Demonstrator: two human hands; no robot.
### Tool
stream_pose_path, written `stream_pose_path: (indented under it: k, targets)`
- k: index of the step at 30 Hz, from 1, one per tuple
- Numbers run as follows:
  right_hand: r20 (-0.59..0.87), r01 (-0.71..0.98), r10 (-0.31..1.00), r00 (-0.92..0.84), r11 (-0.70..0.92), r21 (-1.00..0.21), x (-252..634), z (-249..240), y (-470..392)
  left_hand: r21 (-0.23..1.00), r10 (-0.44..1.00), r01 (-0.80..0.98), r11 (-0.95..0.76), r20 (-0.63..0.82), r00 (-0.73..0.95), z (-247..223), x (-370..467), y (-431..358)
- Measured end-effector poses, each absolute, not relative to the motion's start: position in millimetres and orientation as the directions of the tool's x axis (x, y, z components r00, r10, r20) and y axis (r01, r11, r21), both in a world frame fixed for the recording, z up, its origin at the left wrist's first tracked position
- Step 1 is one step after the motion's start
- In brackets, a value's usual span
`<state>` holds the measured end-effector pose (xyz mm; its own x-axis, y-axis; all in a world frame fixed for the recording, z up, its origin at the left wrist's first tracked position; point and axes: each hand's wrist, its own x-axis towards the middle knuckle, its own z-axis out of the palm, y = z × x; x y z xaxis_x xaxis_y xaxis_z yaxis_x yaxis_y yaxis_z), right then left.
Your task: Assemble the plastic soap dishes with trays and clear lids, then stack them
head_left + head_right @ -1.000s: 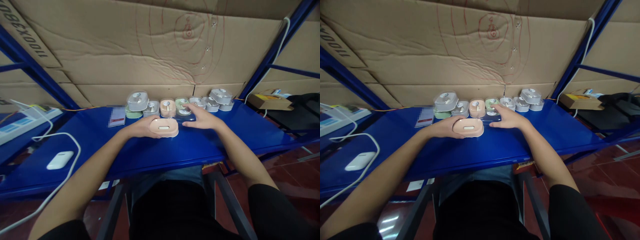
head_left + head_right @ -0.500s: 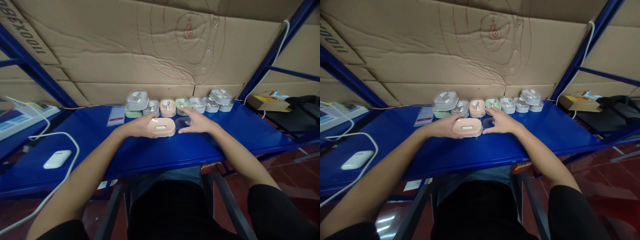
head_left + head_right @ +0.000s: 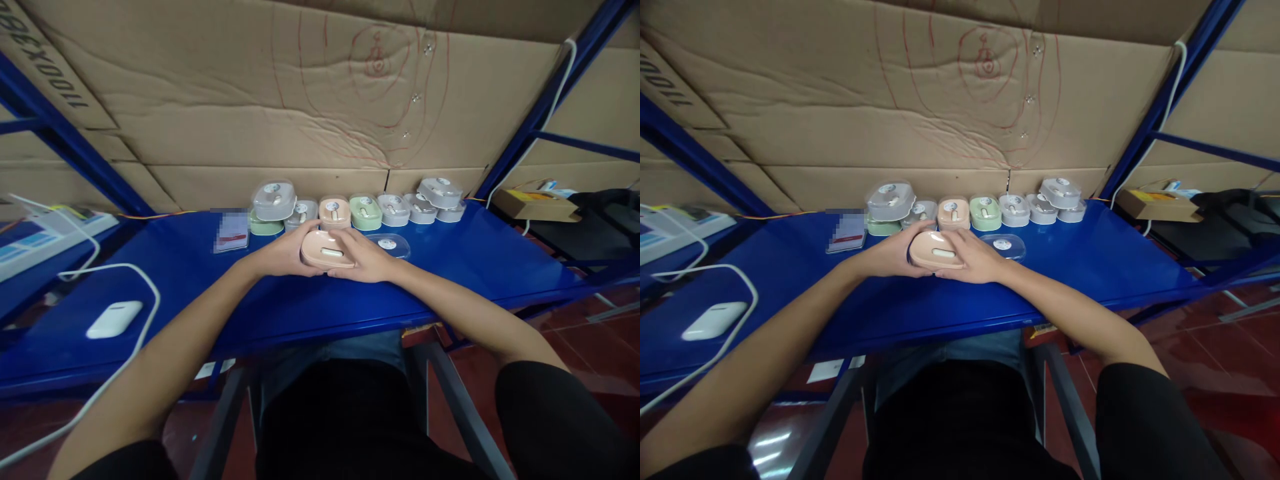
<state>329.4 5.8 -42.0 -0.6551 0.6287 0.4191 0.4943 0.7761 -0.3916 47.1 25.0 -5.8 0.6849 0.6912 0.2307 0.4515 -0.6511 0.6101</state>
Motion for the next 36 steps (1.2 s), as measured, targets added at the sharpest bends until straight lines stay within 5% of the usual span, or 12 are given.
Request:
stream_pose_path:
  k: [8, 19, 25, 28, 32, 36]
  targets:
    - [0.471, 0.502, 0.675, -0.569, 0.738, -0.451, 340.9, -24.4, -1.4, 0.615, 0.718, 0.478, -0.628, 0.22, 0.661, -8.5, 37.2, 35.4]
    - [0.242, 0.449, 0.5, -0.832, 0.862, -0.236, 336.0, -10.0, -37.5, 0.451, 0.808, 0.69, -0.567, 0.144, 0.571, -17.5, 36.7, 41.3]
    - [0.376, 0.623, 0.663, -0.647, 0.744, -0.24, 381.7, 13.1, -7.2, 0.486, 0.804, 0.67, -0.561, 0.129, 0.58, -15.5, 32.9, 43.9]
    - [0.156, 0.774, 0.817, -0.555, 0.576, -0.261, 419.6, 16.5, 18.4, 0.505, 0.81, 0.67, -0.544, 0.105, 0.577, -10.4, 33.8, 41.9]
    - [-0.041, 0.818, 0.839, -0.542, 0.516, -0.254, 437.8, 13.4, 34.9, 0.493, 0.809, 0.679, -0.543, 0.089, 0.582, -7.9, 34.0, 40.6]
    - [0.162, 0.751, 0.79, -0.592, 0.613, -0.244, 423.2, 23.0, 19.2, 0.471, 0.795, 0.672, -0.571, 0.114, 0.595, -10.8, 32.9, 42.4]
